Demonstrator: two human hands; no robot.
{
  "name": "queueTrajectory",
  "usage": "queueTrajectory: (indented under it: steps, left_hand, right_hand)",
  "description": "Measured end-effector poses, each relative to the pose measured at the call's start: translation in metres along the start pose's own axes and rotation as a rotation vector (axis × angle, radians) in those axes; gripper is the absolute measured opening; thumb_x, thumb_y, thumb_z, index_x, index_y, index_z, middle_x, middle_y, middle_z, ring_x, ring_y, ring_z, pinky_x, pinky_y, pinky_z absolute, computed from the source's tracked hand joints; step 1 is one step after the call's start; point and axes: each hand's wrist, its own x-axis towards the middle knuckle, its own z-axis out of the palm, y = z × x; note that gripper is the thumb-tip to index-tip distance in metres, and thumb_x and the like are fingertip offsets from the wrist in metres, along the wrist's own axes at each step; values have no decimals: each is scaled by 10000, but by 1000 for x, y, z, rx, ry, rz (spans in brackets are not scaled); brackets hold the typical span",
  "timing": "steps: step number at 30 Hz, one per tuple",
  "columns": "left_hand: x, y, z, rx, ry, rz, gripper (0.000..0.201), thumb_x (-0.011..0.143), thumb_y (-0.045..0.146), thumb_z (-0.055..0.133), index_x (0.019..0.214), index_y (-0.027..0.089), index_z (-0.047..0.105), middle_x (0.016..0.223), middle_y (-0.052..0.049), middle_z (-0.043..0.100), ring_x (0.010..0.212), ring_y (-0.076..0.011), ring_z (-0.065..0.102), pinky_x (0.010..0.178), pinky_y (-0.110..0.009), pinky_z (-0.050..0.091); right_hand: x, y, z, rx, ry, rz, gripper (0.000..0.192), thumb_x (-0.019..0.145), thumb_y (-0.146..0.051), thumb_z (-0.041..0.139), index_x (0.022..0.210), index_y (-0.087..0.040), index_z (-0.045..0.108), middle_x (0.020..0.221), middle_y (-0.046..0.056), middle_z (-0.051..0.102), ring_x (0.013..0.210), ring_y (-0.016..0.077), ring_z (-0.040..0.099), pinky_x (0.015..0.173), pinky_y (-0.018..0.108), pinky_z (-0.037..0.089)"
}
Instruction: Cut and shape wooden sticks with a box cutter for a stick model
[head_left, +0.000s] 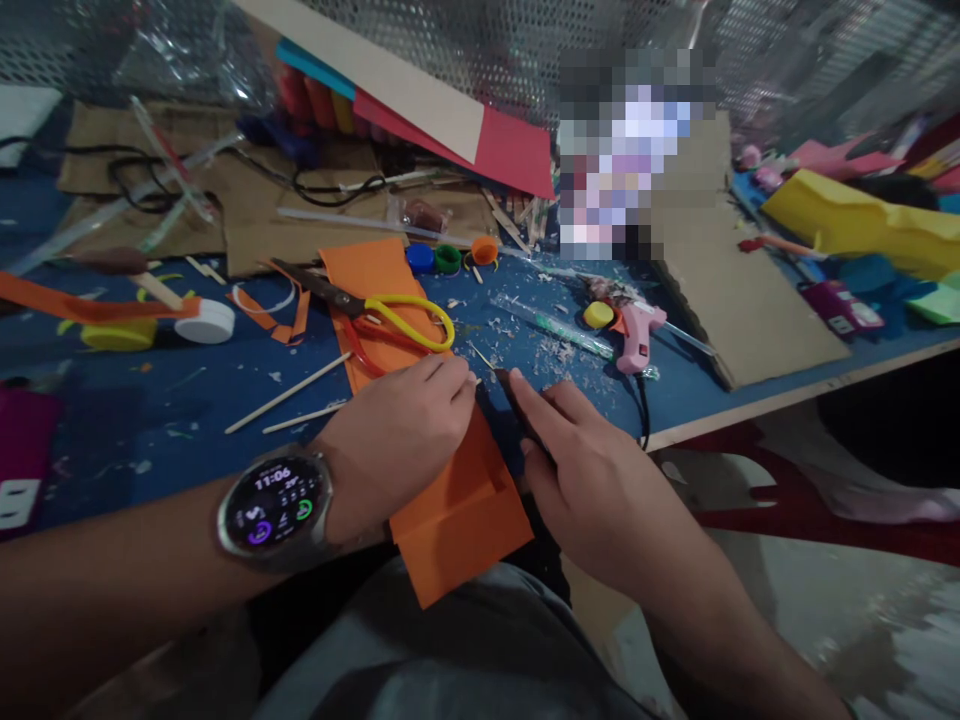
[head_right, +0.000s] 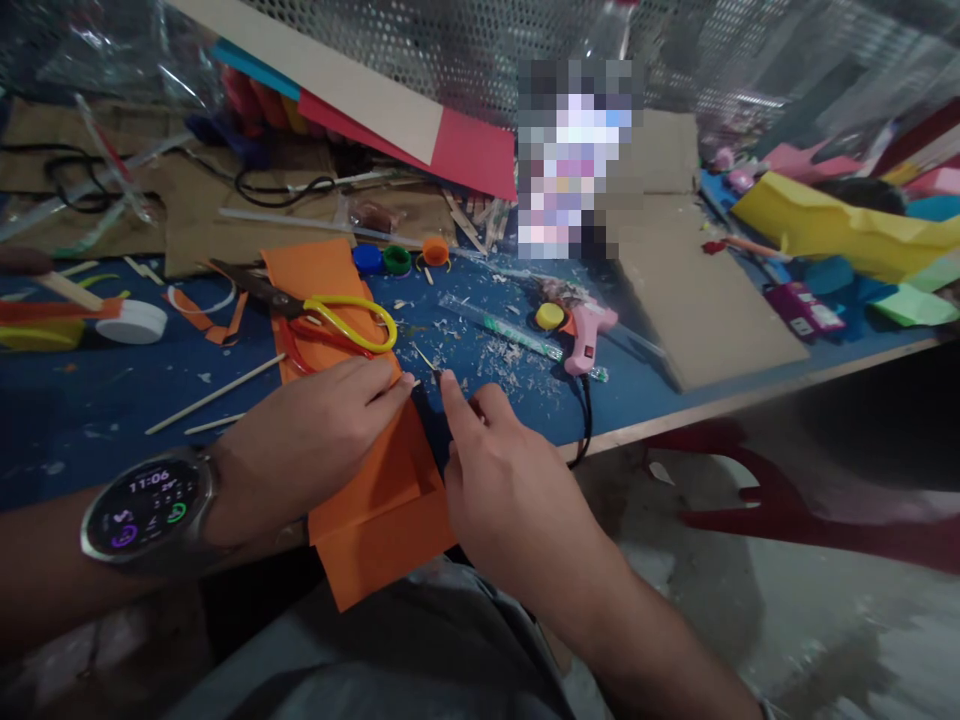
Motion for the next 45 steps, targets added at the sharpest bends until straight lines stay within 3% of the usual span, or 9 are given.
queueTrajectory:
  steps: [12, 21, 27, 31, 36, 42, 45]
  left_hand:
    - [-3, 2, 5, -12, 38, -17, 225, 971, 30, 489, 1054, 78, 693, 960, -115, 641, 857, -274, 626, 738, -396, 553]
    - [-2, 2, 5, -60, -19, -41, 201, 981, 45, 507, 1080, 87, 678, 994, -112, 640, 882, -278, 644, 738, -397, 587]
    - [-1, 1, 3, -55, 10, -23, 171, 957, 36, 551, 1027, 78, 701, 956, -116, 643, 846, -284, 638, 732, -412, 593]
    - [-2, -3, 3, -25, 30, 0, 248, 986, 56, 521, 1129, 33, 722, 987, -140, 666, 900, -296, 650, 802, -425, 604]
    - [-3, -7, -1, -72, -46, -53, 355, 999, 32, 454, 1252, 53, 701, 1032, -138, 683, 921, -306, 670, 788, -425, 614]
    - [-1, -8, -4, -61, -15, -44, 306, 999, 38, 438, 1073, 111, 725, 968, -114, 674, 859, -294, 652, 701, -397, 582]
    - [-2, -8, -1, -42, -18, -43, 308, 1002, 50, 434, 1088, 100, 725, 979, -123, 675, 869, -289, 649, 710, -392, 580]
  right_hand:
    - [12, -5, 5, 23, -73, 8, 689, 1041, -158, 402, 1728, -126, 368, 1301, 189, 609, 1001, 306, 688, 850, 506, 639]
    - [10, -3, 10, 27, -36, -18, 690, 1029, -165, 407, 1717, -124, 388, 1279, 182, 612, 984, 288, 680, 804, 449, 632]
    - [10, -1, 9, 44, 1, -17, 680, 1036, -182, 417, 1713, -126, 393, 1279, 179, 620, 1006, 288, 672, 847, 454, 624]
    - [10, 2, 7, 55, 37, 6, 679, 1041, -184, 430, 1715, -121, 386, 1292, 180, 623, 1038, 307, 668, 874, 486, 618]
    - [7, 4, 8, 38, 22, 10, 674, 1048, -190, 429, 1718, -138, 386, 1281, 173, 620, 1014, 297, 668, 858, 463, 613]
    - [6, 5, 11, 35, 25, -7, 684, 1040, -199, 428, 1718, -125, 377, 1281, 177, 621, 1013, 299, 671, 830, 450, 615]
    - [6, 5, 11, 25, 22, -5, 692, 1032, -204, 437, 1719, -137, 377, 1281, 175, 619, 1001, 290, 674, 809, 427, 610]
